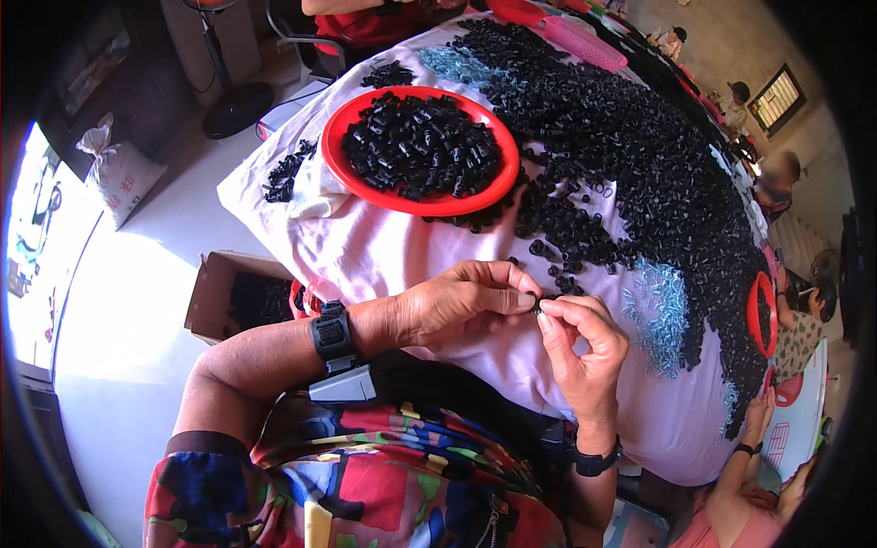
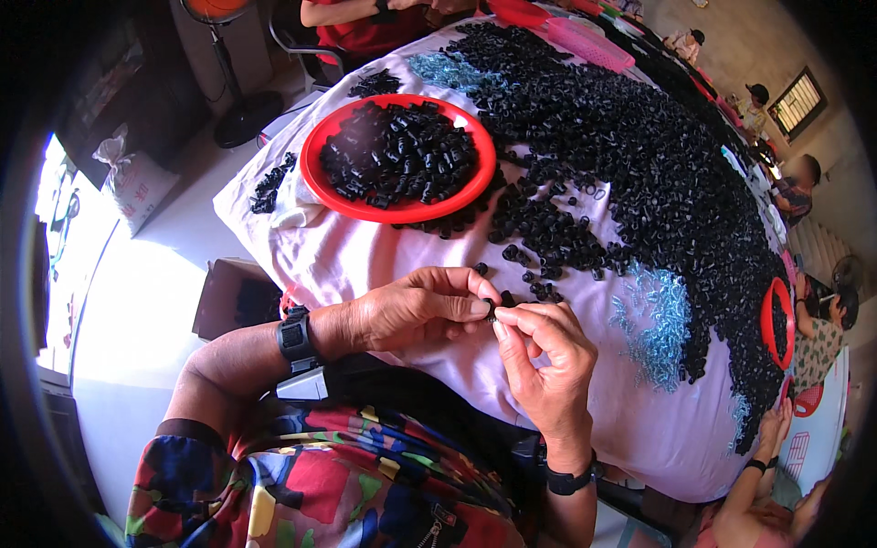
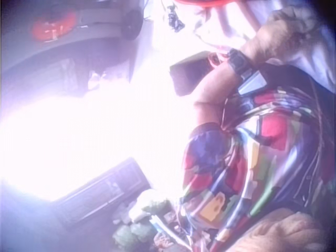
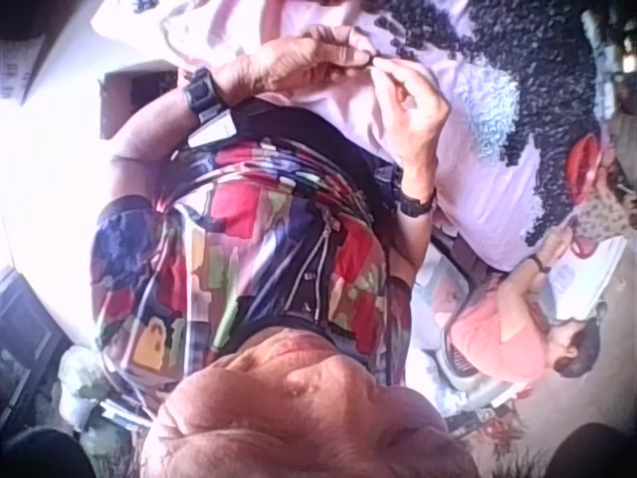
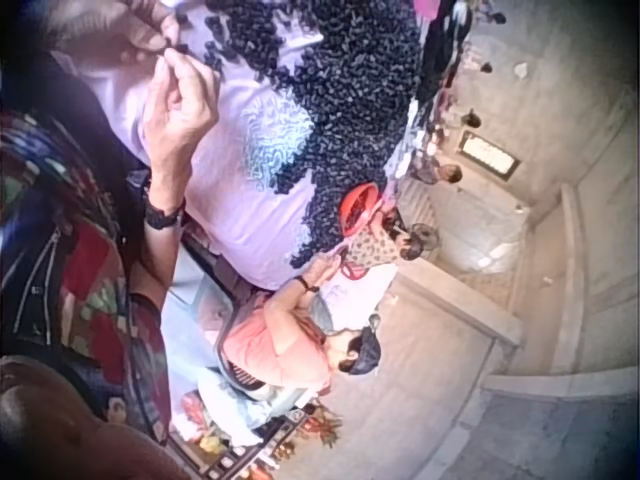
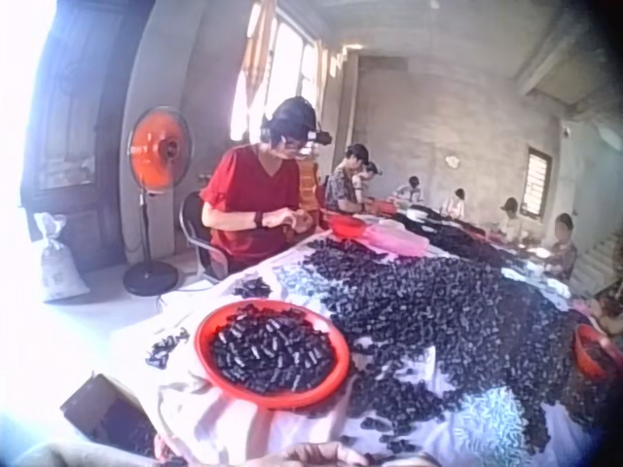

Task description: Manually assembling and connecting small black rubber components at a work table in a shoe factory.

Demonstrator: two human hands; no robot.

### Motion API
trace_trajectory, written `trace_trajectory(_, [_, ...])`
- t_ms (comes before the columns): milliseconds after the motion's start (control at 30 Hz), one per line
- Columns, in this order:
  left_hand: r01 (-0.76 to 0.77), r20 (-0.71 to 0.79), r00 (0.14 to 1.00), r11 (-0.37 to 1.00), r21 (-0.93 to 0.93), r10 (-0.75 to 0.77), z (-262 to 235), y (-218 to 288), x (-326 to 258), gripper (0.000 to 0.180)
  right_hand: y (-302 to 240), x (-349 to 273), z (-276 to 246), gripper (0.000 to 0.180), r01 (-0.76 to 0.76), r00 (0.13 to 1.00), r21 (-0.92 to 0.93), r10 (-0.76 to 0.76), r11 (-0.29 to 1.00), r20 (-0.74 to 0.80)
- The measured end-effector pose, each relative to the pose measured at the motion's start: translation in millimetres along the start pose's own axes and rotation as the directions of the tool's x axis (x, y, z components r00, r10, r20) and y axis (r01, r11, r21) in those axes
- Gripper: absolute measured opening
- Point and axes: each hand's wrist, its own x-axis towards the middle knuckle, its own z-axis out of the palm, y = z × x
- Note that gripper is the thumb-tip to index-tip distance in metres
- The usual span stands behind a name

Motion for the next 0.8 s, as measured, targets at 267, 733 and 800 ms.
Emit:
trace_trajectory(267, [0.032, 0.002, 0.999, 0.991, -0.131, -0.032, 1.3, -3.5, 1.8, 0.022, 1.1, 0.2, -0.2, 0.017, 0.055, 0.998, -0.116, -0.059, 0.992, -0.031])
trace_trajectory(733, [0.158, 0.06, 0.987, 0.962, -0.221, -0.148, 2.4, 0.1, -3.0, 0.021, -6.4, 1.3, -0.1, 0.022, 0.184, 0.981, -0.243, -0.191, 0.952, -0.008])
trace_trajectory(800, [0.136, 0.058, 0.99, 0.975, -0.177, -0.128, 2.8, 1.3, -3.1, 0.022, -6.4, 1.8, -1.9, 0.02, 0.178, 0.983, -0.198, -0.182, 0.964, -0.006])
